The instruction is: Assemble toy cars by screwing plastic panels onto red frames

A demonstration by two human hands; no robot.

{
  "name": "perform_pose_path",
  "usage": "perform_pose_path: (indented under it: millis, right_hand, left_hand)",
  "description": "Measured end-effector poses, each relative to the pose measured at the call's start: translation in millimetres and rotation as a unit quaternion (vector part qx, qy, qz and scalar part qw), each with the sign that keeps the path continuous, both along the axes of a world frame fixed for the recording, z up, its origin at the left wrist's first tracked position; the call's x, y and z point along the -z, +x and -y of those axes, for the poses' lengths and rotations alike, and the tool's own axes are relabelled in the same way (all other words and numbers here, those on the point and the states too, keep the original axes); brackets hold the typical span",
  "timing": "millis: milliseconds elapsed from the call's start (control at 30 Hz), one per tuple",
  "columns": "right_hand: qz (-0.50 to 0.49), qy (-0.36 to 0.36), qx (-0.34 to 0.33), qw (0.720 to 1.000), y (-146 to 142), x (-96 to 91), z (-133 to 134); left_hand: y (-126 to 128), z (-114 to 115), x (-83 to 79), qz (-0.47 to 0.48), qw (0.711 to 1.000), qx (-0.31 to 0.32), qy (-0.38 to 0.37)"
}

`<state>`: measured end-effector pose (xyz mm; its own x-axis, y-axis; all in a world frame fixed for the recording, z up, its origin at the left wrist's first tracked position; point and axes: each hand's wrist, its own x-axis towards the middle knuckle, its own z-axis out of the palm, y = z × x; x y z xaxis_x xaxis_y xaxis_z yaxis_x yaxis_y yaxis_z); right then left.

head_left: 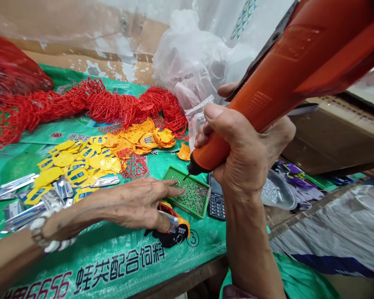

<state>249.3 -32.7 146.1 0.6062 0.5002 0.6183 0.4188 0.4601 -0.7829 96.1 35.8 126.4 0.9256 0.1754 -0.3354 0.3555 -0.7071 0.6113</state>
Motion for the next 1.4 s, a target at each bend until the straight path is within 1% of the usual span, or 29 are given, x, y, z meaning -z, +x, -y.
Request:
perform_pose_path:
  millis: [100,200,300,367,467,633,700,833,933,1000,1167,1267,1400]
  right_hand:
    - [-0.027,0.019,-0.036,0.999,-7,-5.0,4]
    - [-0.041,0.036,-0.064,0.996,-17,-6.9,9]
    - [-0.046,0.026,-0.083,0.995,-28,-5.9,13]
    - [-0.052,0.014,-0.093,0.994,-36,-4.9,14]
    - [-0.058,0.012,-0.110,0.992,-47,-4.0,15]
    - [-0.074,-0.026,-0.129,0.989,-56,-2.2,15]
    - [-0.071,-0.035,-0.134,0.988,-58,-1.6,15]
    - [-0.064,-0.023,-0.128,0.989,-60,-1.8,13]
    - [-0.077,-0.003,-0.135,0.988,-60,-2.6,12]
    - [-0.068,0.007,-0.130,0.989,-60,-2.9,11]
    - [-0.064,0.038,-0.124,0.990,-58,-3.9,9]
    - [-0.075,0.039,-0.126,0.988,-59,-4.7,8]
    - [-0.076,0.036,-0.122,0.989,-61,-4.8,7]
  left_hand:
    - [-15,3,8.6,-0.025,0.999,0.003,-0.031]
    - [-31,6,17.2,-0.025,0.999,-0.003,-0.025]
    - [-45,10,21.9,-0.021,0.999,-0.002,-0.027]
    - [-52,12,24.4,-0.012,0.999,-0.004,-0.041]
    - [-60,14,28.1,0.001,0.998,-0.021,-0.060]
    - [-65,16,32.0,0.047,0.993,-0.025,-0.102]
    - [-67,15,35.7,0.059,0.992,-0.027,-0.108]
    - [-72,13,44.9,0.067,0.995,-0.015,-0.072]
    - [-73,15,46.6,0.053,0.998,-0.005,-0.044]
    - [-73,16,46.6,0.049,0.998,-0.001,-0.028]
    - [-75,18,51.6,0.093,0.996,0.000,-0.018]
    - [-73,18,49.7,0.100,0.995,0.013,-0.013]
    - [-67,18,42.3,0.051,0.999,0.000,-0.019]
